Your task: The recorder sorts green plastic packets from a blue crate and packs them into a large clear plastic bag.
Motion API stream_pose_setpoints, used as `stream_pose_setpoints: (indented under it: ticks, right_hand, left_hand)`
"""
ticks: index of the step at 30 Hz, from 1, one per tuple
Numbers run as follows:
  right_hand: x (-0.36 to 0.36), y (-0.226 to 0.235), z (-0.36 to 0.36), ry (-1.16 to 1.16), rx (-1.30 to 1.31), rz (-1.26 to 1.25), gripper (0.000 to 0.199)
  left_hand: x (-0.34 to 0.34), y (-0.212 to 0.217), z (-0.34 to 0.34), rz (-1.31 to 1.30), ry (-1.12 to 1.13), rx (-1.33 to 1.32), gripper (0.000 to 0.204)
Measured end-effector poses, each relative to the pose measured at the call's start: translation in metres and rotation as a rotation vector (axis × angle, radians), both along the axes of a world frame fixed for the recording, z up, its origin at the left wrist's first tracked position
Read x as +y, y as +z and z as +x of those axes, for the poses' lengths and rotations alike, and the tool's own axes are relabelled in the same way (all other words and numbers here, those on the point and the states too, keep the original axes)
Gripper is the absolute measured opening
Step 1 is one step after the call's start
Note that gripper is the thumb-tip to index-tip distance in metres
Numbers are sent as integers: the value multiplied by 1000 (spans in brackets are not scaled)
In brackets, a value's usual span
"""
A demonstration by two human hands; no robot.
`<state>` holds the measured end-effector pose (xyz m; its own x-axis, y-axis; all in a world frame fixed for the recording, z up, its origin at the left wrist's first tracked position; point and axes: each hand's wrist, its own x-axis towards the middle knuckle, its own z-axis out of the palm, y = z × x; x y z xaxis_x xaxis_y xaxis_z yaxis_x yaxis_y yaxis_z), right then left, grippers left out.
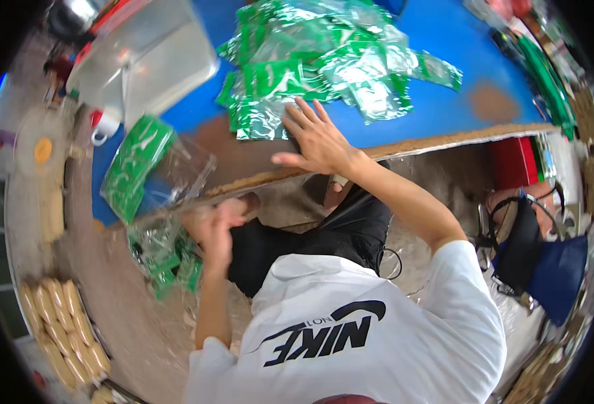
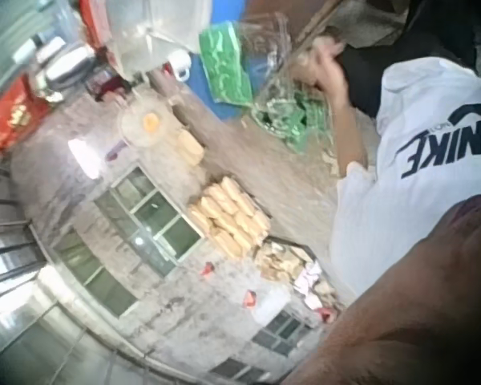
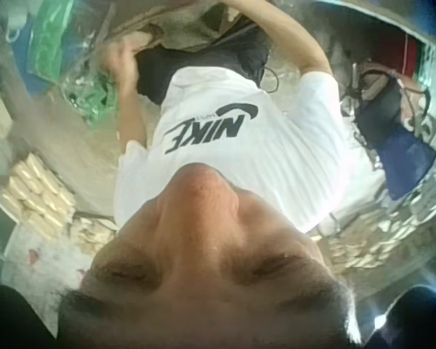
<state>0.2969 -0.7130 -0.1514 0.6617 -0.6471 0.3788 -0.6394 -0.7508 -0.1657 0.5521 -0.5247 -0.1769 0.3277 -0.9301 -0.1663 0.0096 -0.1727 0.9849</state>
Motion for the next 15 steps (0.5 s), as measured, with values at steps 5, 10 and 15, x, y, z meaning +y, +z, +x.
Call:
stream_pose_setpoints:
  ticks: [5,10,15]
  right_hand:
    - [37,0,-2,245,-41,29,58]
    - [49,10,13,214,-391,10,27]
    - [72,33,42,486,-256,197,26]
  left_hand:
    - [-3,-20,-69,43,14,364,38]
    - [-5,4,-81,-39,49,428,36]
    - [-10,-2,-78,-367,-62,806,40]
